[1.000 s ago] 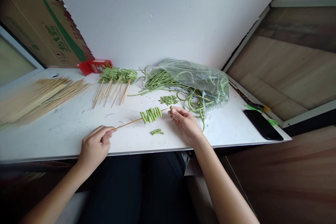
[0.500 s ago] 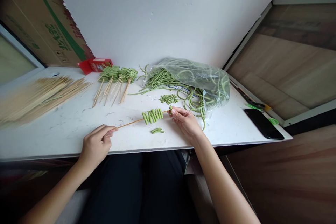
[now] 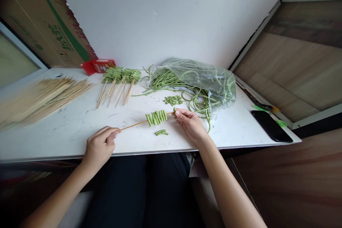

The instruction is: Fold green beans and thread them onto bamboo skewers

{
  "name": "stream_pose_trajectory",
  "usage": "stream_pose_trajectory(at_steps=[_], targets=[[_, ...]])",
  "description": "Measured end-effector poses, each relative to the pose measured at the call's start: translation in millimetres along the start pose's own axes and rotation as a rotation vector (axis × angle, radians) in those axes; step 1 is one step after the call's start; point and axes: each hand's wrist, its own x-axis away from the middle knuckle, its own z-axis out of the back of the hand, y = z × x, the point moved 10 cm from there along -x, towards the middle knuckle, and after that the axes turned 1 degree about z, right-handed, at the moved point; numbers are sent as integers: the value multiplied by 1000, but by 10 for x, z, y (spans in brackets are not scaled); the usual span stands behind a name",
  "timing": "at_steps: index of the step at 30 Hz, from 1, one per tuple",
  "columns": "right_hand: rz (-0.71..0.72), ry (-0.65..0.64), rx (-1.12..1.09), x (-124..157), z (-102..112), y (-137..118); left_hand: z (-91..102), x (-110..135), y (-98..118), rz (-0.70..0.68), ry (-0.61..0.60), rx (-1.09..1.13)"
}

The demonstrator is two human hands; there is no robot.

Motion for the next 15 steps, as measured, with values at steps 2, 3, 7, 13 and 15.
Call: stream_pose_trajectory(at_steps=[2,3,7,13,15], targets=[[5,5,-1,1,0,-5,2,1,-6,5,0,-1],[4,10,-3,3,3,-4,4,2,-8,7,1,-2],[-1,66,-10,12,47,12,11,14,-21,13,5,-6],[18,126,-5,30,54,2,10,25,-27,0,6,-21],[31,125,-5,36,31,-16,14,22,-26,4,10,-27]])
